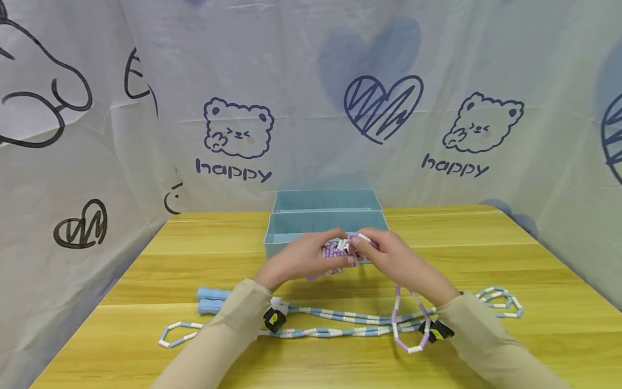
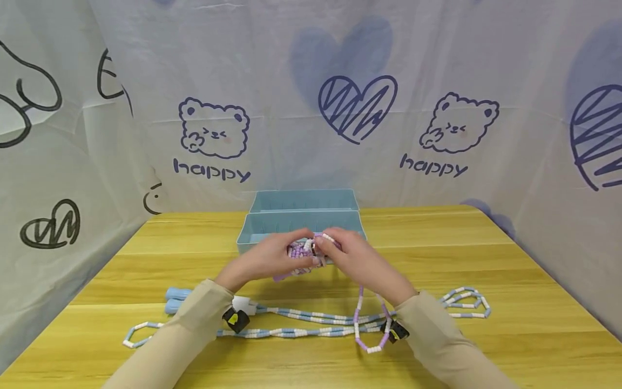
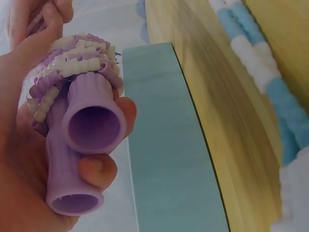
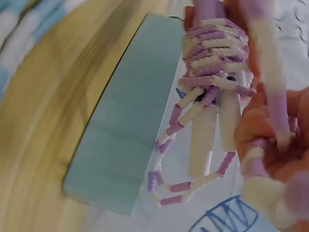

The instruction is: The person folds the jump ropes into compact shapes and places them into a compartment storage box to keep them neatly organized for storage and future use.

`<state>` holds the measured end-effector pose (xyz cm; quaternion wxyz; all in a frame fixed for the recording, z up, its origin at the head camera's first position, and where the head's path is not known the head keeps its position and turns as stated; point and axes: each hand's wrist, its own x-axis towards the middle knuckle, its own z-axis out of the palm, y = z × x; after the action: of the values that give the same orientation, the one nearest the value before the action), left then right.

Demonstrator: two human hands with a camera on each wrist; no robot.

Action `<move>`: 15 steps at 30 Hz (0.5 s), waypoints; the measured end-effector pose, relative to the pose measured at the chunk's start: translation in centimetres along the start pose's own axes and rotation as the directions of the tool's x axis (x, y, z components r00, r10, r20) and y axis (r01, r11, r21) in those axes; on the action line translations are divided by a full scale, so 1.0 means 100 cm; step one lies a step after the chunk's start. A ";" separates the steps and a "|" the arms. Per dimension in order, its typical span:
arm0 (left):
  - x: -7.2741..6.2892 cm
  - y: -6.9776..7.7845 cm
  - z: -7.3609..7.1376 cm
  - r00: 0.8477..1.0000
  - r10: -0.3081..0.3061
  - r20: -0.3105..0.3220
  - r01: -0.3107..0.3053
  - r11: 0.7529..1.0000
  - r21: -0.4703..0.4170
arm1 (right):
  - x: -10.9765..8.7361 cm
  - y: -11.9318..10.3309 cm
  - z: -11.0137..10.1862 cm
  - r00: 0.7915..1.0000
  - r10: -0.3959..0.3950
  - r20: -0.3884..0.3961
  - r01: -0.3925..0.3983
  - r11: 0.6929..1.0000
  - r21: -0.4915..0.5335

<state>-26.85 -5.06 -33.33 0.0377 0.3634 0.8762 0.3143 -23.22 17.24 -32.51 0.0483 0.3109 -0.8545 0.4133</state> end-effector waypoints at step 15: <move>0.001 -0.002 0.002 0.999 -0.004 -0.041 0.005 0.999 0.032 | 0.001 -0.005 0.006 0.997 -0.011 -0.082 0.013 0.999 0.033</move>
<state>-26.97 -5.04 -33.57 0.0145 0.3552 0.8826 0.3076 -22.92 16.55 -32.54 0.0806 0.2995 -0.8430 0.4395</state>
